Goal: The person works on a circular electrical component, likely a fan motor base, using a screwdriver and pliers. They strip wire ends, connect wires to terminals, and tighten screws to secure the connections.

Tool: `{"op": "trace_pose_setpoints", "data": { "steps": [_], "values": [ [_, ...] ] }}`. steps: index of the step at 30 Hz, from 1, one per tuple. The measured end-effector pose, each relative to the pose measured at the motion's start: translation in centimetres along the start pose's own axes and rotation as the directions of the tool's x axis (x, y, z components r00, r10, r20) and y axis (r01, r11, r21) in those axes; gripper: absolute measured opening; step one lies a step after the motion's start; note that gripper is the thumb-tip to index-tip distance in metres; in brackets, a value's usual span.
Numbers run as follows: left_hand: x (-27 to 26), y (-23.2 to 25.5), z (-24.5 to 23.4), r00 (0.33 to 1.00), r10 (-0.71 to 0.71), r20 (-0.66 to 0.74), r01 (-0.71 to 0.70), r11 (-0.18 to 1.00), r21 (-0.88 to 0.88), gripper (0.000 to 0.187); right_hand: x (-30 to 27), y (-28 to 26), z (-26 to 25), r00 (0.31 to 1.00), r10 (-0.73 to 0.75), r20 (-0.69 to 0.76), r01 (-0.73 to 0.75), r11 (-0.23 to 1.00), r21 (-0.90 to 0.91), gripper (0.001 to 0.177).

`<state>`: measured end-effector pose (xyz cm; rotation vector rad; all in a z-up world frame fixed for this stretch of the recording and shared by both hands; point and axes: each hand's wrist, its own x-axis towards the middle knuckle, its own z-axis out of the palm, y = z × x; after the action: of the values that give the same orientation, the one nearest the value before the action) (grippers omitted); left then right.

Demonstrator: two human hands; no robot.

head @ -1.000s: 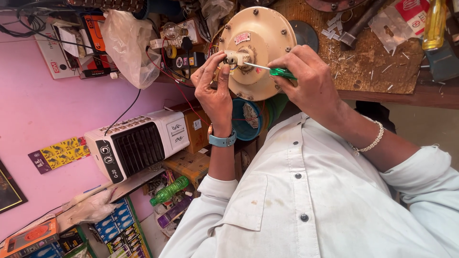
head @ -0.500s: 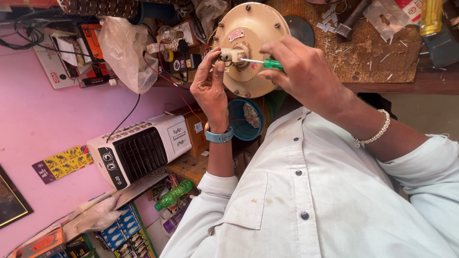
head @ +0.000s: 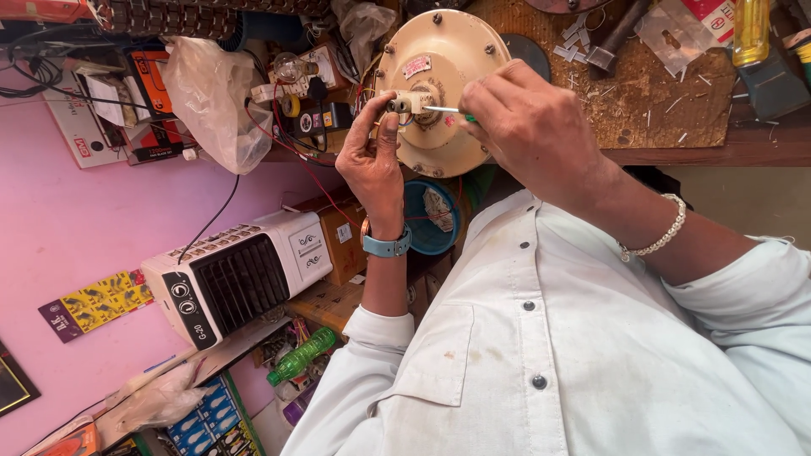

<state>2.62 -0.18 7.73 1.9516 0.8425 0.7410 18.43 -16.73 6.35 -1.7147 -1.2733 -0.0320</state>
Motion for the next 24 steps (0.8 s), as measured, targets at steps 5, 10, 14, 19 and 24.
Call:
{"op": "trace_pose_setpoints", "data": {
  "steps": [5,10,14,19,24],
  "values": [
    [-0.1,0.3,0.1,1.0,-0.024,-0.017,0.025,0.998,0.059,0.029,0.5,0.2,0.3,0.978,0.185,0.095,-0.194,0.976,0.098,0.038],
    [-0.1,0.4,0.3,0.997,0.079,0.009,-0.079,0.996,0.044,0.027,0.6,-0.8,-0.5,0.988,0.149,0.027,-0.15,0.988,0.044,0.041],
    [-0.1,0.3,0.4,1.0,0.009,-0.017,-0.007,0.994,0.107,0.028,0.9,-0.5,-0.9,0.997,-0.001,-0.076,0.007,0.997,0.077,0.047],
    [-0.1,0.3,0.5,0.998,0.054,-0.015,-0.052,0.992,0.114,0.027,1.0,-0.2,-0.4,0.912,0.355,0.208,-0.37,0.928,0.04,0.023],
    [-0.3,0.8,0.9,0.998,-0.012,-0.058,0.019,0.992,0.125,0.026,1.0,-0.8,-1.0,0.989,0.123,-0.082,-0.111,0.985,0.134,0.049]
  ]
}}
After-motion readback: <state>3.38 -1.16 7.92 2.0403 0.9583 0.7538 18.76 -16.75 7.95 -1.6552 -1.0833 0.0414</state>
